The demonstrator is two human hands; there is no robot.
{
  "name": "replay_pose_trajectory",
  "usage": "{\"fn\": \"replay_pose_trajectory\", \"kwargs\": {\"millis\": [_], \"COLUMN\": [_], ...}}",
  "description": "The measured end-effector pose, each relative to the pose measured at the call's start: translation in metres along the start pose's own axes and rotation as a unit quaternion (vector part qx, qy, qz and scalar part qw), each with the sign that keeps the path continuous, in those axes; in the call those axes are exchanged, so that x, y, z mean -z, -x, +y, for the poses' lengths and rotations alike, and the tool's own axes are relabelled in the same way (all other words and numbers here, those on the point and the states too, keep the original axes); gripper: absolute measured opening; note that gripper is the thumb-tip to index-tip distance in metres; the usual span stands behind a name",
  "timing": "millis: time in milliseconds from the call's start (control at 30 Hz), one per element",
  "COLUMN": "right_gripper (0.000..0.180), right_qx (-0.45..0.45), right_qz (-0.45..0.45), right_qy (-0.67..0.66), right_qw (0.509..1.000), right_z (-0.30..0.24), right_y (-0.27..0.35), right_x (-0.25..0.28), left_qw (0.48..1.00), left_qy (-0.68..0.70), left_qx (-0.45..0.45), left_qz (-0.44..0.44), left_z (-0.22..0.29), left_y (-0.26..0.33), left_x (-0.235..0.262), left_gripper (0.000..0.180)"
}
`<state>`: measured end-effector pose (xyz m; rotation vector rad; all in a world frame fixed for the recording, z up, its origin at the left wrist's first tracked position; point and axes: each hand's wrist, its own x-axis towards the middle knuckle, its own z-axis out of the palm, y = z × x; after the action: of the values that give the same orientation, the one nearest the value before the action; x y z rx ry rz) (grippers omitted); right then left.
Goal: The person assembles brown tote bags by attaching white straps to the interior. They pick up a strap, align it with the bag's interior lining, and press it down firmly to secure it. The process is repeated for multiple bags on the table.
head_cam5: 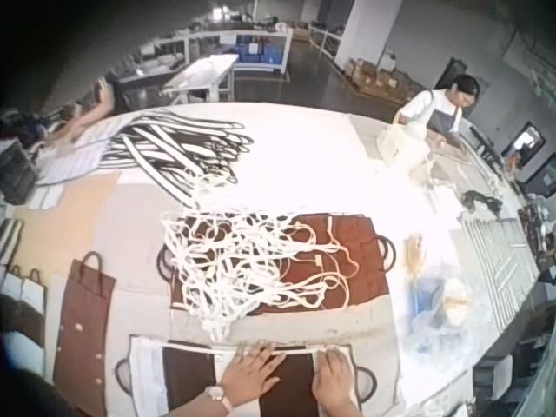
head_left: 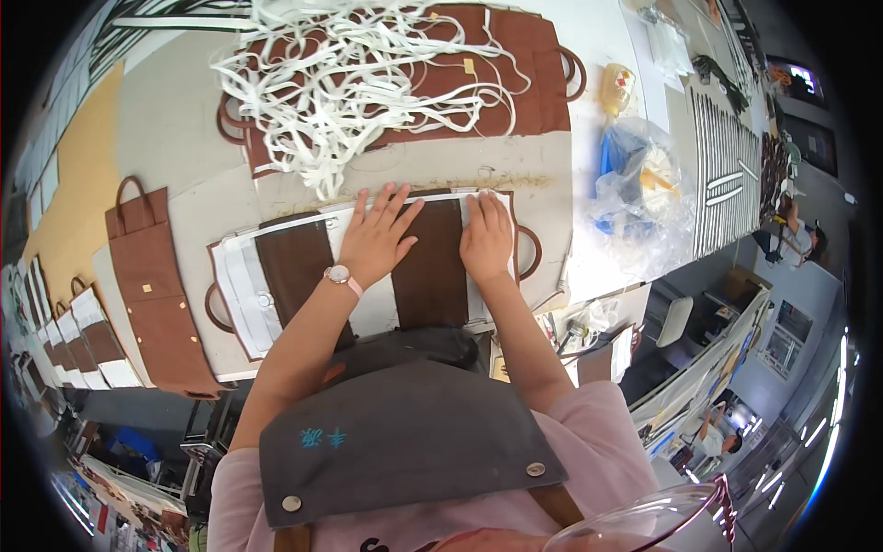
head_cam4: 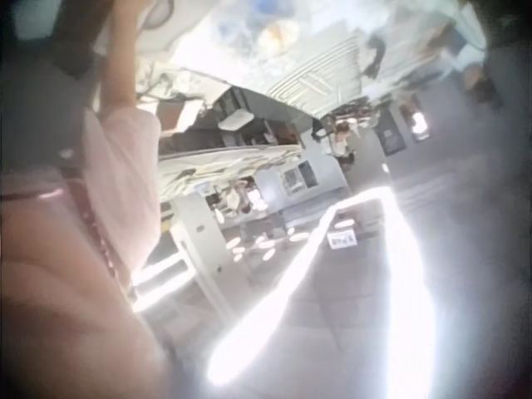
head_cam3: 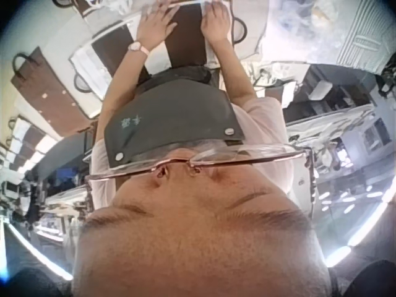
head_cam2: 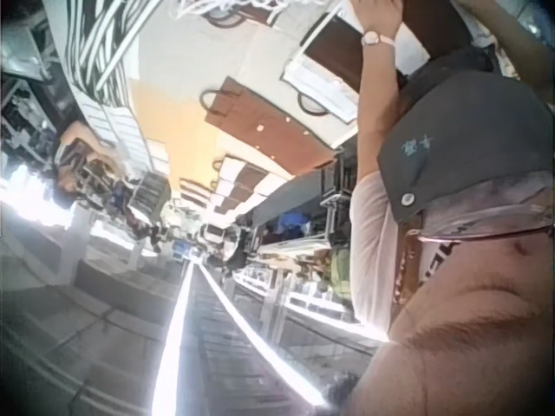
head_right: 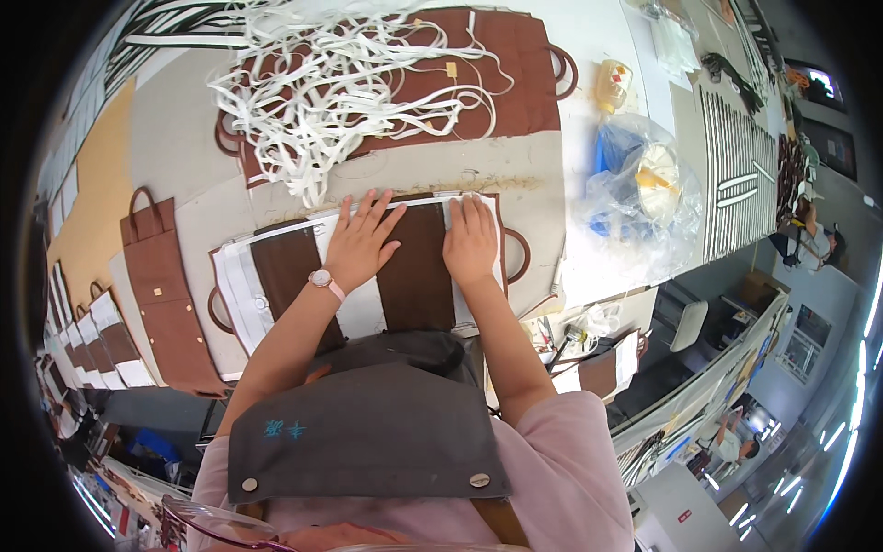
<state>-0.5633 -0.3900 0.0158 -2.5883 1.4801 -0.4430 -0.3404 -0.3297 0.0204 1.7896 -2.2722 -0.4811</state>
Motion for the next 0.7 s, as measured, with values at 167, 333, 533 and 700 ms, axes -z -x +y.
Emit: {"fn": "replay_pose_trajectory", "kwargs": {"millis": [167,333,533,700], "right_gripper": [0.053,0.048,0.046,0.043], "right_qx": [-0.004,-0.08,0.114,0.212], "right_qz": [-0.043,-0.044,-0.062,-0.132], "right_qy": [0.054,0.025,-0.048,-0.107], "right_qw": [0.998,0.996,0.99,0.962], "right_z": [0.018,-0.007,-0.099,-0.168], "right_y": [0.011,-0.001,-0.026,-0.034], "right_x": [-0.004,0.007,0.006,-0.02], "left_qw": [0.999,0.968,0.941,0.942], "left_qy": [-0.008,-0.088,-0.103,-0.084], "left_qx": [0.035,0.23,0.299,0.292], "left_qz": [0.02,0.039,0.119,0.144], "left_z": [-0.016,-0.056,-0.084,-0.1], "left_y": [0.036,0.127,0.176,0.17], "left_x": [0.007,0.031,0.044,0.053], "left_gripper": [0.068,0.071,0.064,0.061]}}
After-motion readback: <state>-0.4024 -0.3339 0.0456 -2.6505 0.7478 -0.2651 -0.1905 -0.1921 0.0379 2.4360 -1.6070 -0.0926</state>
